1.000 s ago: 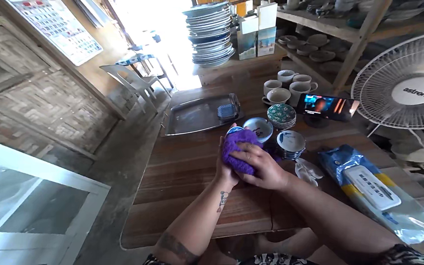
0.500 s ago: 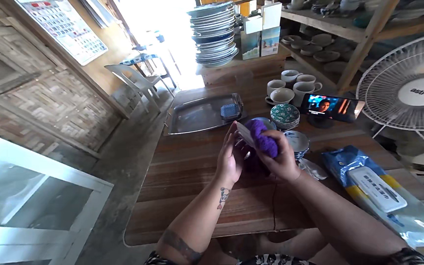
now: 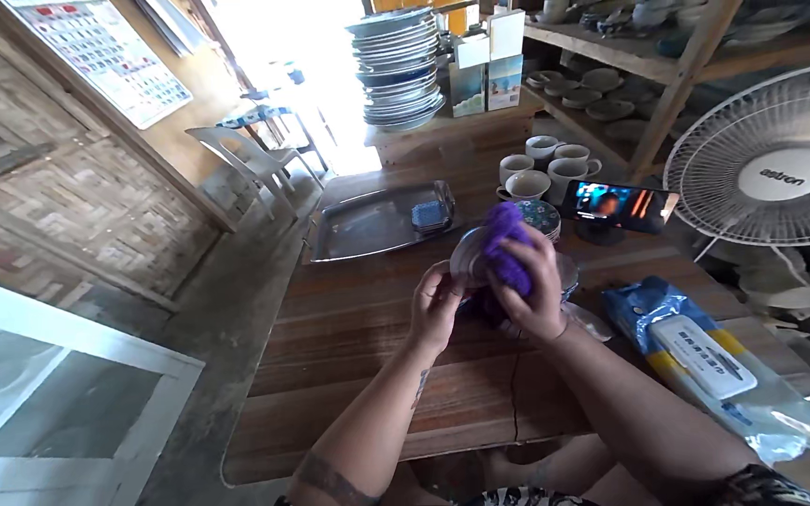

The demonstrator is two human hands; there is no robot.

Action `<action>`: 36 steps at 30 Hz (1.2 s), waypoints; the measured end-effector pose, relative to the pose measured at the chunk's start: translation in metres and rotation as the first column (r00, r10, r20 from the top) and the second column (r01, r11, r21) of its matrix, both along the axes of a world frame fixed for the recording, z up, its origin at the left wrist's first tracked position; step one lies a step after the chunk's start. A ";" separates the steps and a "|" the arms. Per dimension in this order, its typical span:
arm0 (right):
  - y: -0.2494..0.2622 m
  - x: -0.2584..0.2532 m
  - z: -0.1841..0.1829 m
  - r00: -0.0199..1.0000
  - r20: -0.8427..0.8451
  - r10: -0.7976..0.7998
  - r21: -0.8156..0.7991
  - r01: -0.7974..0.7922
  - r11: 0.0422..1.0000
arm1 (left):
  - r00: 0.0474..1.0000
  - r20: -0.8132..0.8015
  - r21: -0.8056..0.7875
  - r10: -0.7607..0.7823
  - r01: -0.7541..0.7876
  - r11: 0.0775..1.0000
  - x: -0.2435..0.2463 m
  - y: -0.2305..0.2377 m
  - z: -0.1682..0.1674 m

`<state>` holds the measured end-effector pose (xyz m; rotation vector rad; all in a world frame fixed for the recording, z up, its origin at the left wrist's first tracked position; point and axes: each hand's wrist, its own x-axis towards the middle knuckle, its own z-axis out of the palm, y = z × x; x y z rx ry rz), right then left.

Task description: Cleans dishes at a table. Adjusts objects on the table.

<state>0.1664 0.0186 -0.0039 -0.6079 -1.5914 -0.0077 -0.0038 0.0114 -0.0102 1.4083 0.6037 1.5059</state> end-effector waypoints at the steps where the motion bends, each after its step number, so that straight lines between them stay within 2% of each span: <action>1: -0.002 -0.002 0.000 0.997 0.078 -0.003 0.032 0.000 0.999 | 1.000 -0.020 0.051 0.017 -0.016 0.999 0.000 0.000 -0.001; 4: -0.006 -0.011 0.000 0.975 0.224 0.004 0.033 -0.011 0.999 | 0.992 -0.086 0.126 0.093 -0.082 0.989 -0.001 0.000 -0.002; 7: -0.006 -0.012 -0.001 0.962 0.270 0.038 -0.016 -0.035 0.999 | 0.972 -0.170 0.155 0.165 -0.139 0.978 -0.001 -0.001 -0.003; 11: -0.002 -0.014 -0.003 0.986 0.063 0.157 -0.064 -0.153 0.986 | 0.915 -0.276 0.404 0.295 -0.168 0.899 -0.001 0.000 -0.002; 14: -0.007 -0.017 -0.003 0.953 -0.220 0.209 -0.223 -0.257 0.940 | 0.890 -0.300 0.537 0.343 -0.139 0.832 0.000 0.000 -0.001; 16: -0.011 -0.016 0.000 0.866 -0.450 0.217 -0.388 -0.408 0.826 | 0.881 -0.306 0.583 0.360 -0.125 0.803 0.000 0.001 -0.002; 18: -0.009 -0.014 0.006 0.754 -0.619 0.219 -0.476 -0.582 0.659 | 0.866 -0.330 0.609 0.375 -0.108 0.786 -0.001 0.003 -0.003; 21: -0.008 -0.012 0.014 0.609 -0.765 0.210 -0.468 -0.749 0.470 | 0.815 -0.392 0.623 0.427 -0.107 0.775 -0.006 0.008 -0.005; 23: -0.009 -0.012 0.017 0.538 -0.819 0.198 -0.434 -0.808 0.399 | 0.771 -0.431 0.626 0.469 -0.118 0.771 -0.010 0.011 -0.005; 24: -0.009 -0.012 0.017 0.528 -0.826 0.197 -0.427 -0.815 0.393 | 0.760 -0.443 0.626 0.475 -0.117 0.771 -0.010 0.012 -0.004; 26: -0.009 -0.013 0.018 0.555 -0.810 0.190 -0.434 -0.784 0.444 | 0.756 -0.472 0.614 0.454 -0.088 0.784 -0.009 0.012 -0.001; 30: -0.012 -0.016 0.009 0.780 -0.573 0.254 -0.467 -0.564 0.681 | 0.761 -0.483 0.578 0.433 -0.095 0.811 -0.006 0.003 0.003; 31: -0.012 -0.016 0.006 0.808 -0.527 0.265 -0.459 -0.533 0.710 | 0.768 -0.457 0.594 0.449 -0.112 0.796 -0.004 0.003 0.002; 33: -0.013 -0.017 0.005 0.802 -0.535 0.265 -0.455 -0.538 0.710 | 0.769 -0.408 0.648 0.491 -0.135 0.750 -0.004 0.002 0.003; 36: -0.011 -0.015 0.012 0.700 -0.677 0.228 -0.480 -0.654 0.585 | 0.732 -0.404 0.719 0.549 -0.117 0.685 -0.006 0.004 0.004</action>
